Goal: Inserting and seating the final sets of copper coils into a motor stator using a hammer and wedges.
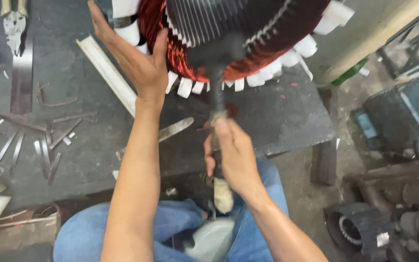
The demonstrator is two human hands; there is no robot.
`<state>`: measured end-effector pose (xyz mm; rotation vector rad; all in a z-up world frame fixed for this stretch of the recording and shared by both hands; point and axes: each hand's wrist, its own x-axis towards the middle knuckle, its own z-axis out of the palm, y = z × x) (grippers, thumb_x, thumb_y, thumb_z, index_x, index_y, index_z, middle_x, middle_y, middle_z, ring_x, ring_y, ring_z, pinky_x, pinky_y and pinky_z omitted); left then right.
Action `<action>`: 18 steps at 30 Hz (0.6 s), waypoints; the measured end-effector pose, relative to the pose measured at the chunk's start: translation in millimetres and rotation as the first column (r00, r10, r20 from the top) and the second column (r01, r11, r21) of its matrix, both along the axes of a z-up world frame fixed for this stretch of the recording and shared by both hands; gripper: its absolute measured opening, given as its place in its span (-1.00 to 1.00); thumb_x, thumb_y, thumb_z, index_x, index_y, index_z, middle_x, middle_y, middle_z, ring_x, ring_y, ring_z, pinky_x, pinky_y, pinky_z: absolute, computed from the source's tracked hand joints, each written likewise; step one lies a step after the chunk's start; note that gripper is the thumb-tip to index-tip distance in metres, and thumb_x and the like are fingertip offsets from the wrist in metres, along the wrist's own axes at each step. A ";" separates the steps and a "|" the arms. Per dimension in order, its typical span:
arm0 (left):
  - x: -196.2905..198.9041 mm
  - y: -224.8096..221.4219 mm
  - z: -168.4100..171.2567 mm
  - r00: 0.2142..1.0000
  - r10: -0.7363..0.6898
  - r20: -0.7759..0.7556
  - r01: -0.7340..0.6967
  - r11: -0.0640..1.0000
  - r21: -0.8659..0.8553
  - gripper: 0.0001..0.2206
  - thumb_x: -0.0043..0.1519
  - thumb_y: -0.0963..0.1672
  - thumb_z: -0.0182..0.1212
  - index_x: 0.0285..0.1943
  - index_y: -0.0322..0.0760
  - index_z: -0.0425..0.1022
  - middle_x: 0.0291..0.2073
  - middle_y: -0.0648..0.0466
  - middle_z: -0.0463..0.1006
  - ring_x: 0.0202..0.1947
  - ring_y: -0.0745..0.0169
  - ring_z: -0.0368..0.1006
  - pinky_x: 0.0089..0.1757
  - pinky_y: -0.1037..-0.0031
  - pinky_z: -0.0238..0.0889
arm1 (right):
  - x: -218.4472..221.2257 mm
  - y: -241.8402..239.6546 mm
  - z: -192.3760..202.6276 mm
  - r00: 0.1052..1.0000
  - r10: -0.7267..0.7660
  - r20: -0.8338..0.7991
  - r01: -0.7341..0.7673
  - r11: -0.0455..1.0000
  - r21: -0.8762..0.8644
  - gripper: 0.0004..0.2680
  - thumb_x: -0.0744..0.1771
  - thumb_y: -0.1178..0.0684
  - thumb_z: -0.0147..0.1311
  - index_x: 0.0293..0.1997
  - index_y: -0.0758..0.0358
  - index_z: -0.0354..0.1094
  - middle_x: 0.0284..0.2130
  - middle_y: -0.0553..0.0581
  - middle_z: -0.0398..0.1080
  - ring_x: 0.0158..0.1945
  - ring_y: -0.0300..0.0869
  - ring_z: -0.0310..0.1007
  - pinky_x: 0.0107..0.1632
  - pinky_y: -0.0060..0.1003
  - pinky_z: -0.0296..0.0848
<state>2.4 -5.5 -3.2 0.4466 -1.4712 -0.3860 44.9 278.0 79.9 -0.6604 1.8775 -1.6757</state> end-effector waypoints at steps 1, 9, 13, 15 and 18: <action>4.3 0.9 -3.7 1.000 -0.004 0.024 0.004 1.000 0.017 -0.05 0.59 0.18 0.36 0.85 0.02 -0.40 0.84 0.22 -0.24 0.92 0.07 -0.21 0.86 0.02 -0.16 | 5.6 7.2 13.1 0.997 -0.002 -0.080 -0.005 0.996 -0.084 -0.64 0.48 -0.22 -0.29 -0.01 0.33 0.31 -0.57 0.08 0.34 -0.71 -0.24 0.32 -0.58 -0.34 0.35; 8.5 10.7 8.9 1.000 -0.015 0.007 0.015 1.000 -0.004 -0.09 0.57 0.20 0.25 0.84 -0.08 -0.36 0.83 0.13 -0.23 0.90 -0.04 -0.18 0.83 -0.03 -0.13 | -31.4 -18.8 0.2 0.940 0.079 0.333 -0.059 0.996 -0.070 -0.62 0.45 -0.28 -0.17 -0.10 0.34 0.27 -0.60 0.14 0.23 -0.69 -0.22 0.18 -0.67 -0.26 0.29; 5.8 7.5 5.1 0.999 -0.033 -0.032 0.034 0.998 0.045 -0.11 0.52 0.28 0.04 0.86 0.03 -0.37 0.84 0.17 -0.23 0.92 0.03 -0.23 0.86 0.00 -0.18 | -41.5 24.1 56.4 0.968 -0.228 0.103 0.243 0.955 -0.172 -0.68 0.47 -0.14 -0.25 -0.11 0.31 0.36 -0.67 0.10 0.28 -0.76 -0.21 0.19 -0.70 -0.30 0.22; 6.1 7.9 8.2 0.998 -0.023 -0.052 0.024 0.999 0.033 -0.21 0.58 0.23 -0.08 0.85 -0.03 -0.32 0.83 0.12 -0.18 0.90 0.01 -0.19 0.84 0.01 -0.16 | -36.7 14.1 47.0 0.953 -0.289 0.084 0.295 0.836 -0.463 -0.67 0.46 -0.27 -0.22 -0.06 0.19 0.34 -0.60 0.07 0.24 -0.69 -0.24 0.19 -0.67 -0.30 0.27; 7.5 15.7 18.1 0.997 -0.025 -0.078 0.029 0.999 0.043 -0.31 0.64 0.17 -0.21 0.82 -0.16 -0.26 0.80 0.01 -0.11 0.87 -0.06 -0.14 0.82 0.02 -0.14 | -15.8 -20.2 7.3 0.909 -0.416 -0.016 0.338 0.760 -0.556 -0.66 0.48 -0.29 -0.32 -0.13 0.12 0.29 -0.65 0.03 0.25 -0.68 -0.25 0.23 -0.63 -0.33 0.28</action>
